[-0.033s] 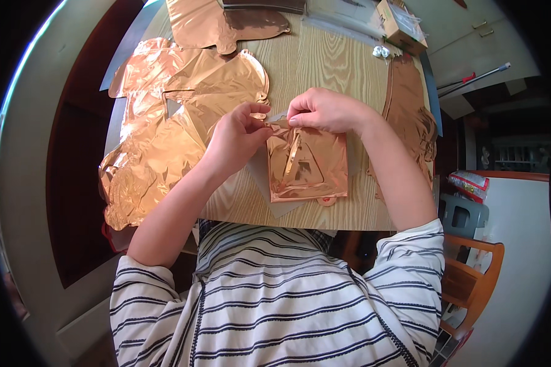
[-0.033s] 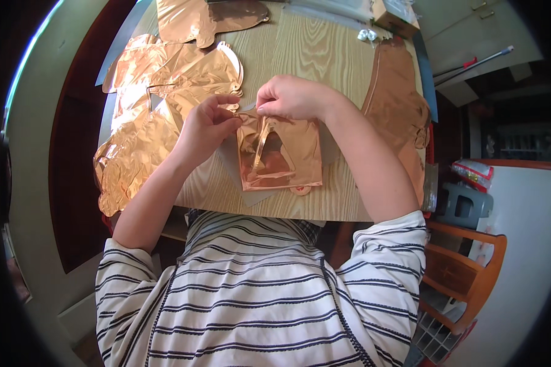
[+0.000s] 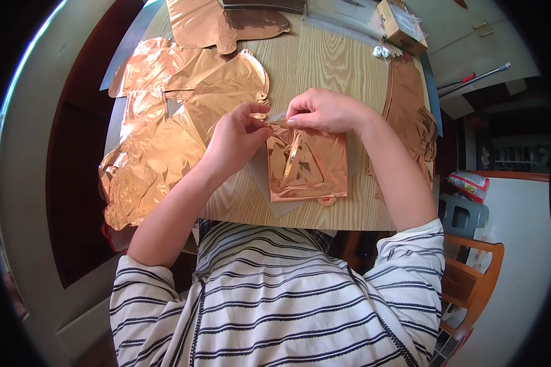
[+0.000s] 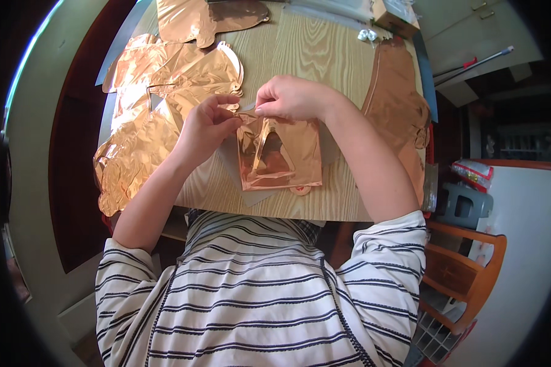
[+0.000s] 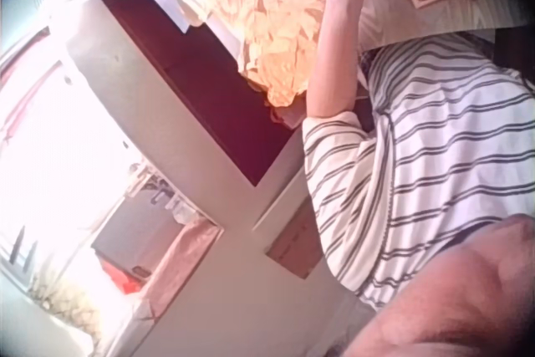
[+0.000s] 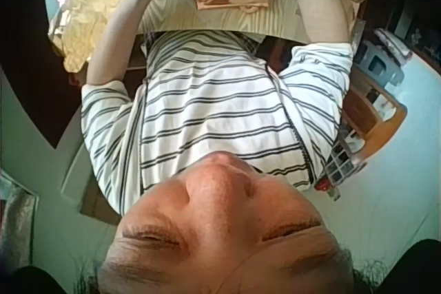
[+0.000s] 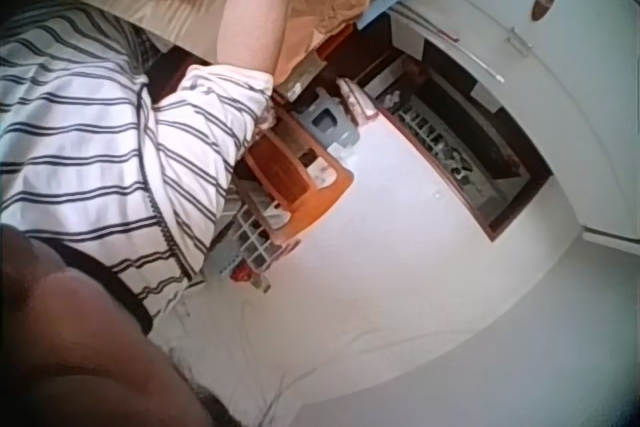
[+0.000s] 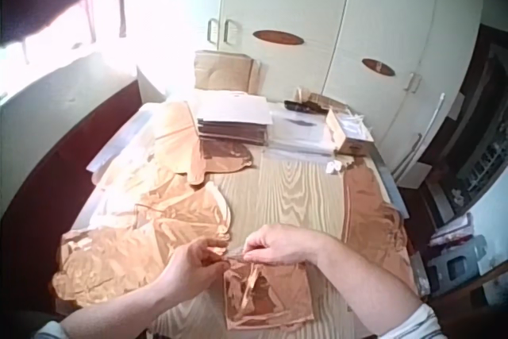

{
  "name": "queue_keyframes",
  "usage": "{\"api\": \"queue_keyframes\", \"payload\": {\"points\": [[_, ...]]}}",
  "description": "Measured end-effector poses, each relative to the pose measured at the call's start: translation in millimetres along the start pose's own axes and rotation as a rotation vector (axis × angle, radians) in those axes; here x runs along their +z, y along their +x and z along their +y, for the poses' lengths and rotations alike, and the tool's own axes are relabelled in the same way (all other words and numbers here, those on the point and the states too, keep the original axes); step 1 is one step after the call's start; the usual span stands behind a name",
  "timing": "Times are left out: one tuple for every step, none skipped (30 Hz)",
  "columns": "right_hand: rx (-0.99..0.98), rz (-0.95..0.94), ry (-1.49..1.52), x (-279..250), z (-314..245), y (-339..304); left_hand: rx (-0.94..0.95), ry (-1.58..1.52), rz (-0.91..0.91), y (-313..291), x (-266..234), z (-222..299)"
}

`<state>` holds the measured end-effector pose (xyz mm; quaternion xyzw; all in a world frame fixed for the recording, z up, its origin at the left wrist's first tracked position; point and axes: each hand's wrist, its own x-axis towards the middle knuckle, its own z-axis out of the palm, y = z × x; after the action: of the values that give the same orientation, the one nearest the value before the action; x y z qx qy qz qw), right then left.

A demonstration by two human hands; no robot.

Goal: Folding gold foil balloons and placing them onto cardboard backing into plastic sleeves.

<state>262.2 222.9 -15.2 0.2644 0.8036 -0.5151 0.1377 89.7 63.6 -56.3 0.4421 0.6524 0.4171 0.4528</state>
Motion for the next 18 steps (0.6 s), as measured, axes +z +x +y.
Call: {"api": "queue_keyframes", "payload": {"points": [[0.014,-0.008,0.040,1,-1,0,0.001,-0.002,0.002,0,0,0],[-0.026,-0.005,-0.024,2,1,1,0.002,-0.004,0.004,0,0,0],[-0.066,-0.002,-0.088,2,6,4,0.006,0.005,0.008,1,1,-1],[-0.105,0.000,-0.153,2,8,6,0.010,0.015,0.013,1,1,-2],[-0.057,-0.029,-0.110,1,7,7,0.014,0.025,0.019,2,1,-3],[-0.009,-0.058,-0.068,0,6,7,0.014,0.026,0.024,1,0,-4],[0.039,-0.088,-0.026,-1,6,8,0.014,0.027,0.028,1,0,-6],[0.044,-0.092,-0.012,-2,8,10,0.015,0.028,0.031,1,0,-8],[0.049,-0.096,0.001,-3,13,12,0.028,0.029,0.038,2,0,-9],[0.054,-0.100,0.015,-4,16,13,0.040,0.029,0.046,2,1,-11],[0.056,-0.086,0.092,-3,16,12,0.052,0.029,0.053,3,1,-12],[0.059,-0.073,0.168,-2,15,11,0.049,0.028,0.057,2,1,-11],[0.061,-0.059,0.245,-1,15,11,0.046,0.027,0.060,2,1,-10],[0.062,-0.073,0.218,-2,17,11,0.045,0.027,0.061,2,1,-8],[0.063,-0.088,0.191,-5,20,11,0.039,0.028,0.060,2,2,-6],[0.064,-0.102,0.164,-6,21,11,0.034,0.030,0.058,2,2,-4],[0.076,-0.105,0.158,-6,16,9,0.025,0.031,0.061,1,2,-3],[0.089,-0.108,0.152,-6,7,5,0.021,0.038,0.067,0,1,-4]]}}
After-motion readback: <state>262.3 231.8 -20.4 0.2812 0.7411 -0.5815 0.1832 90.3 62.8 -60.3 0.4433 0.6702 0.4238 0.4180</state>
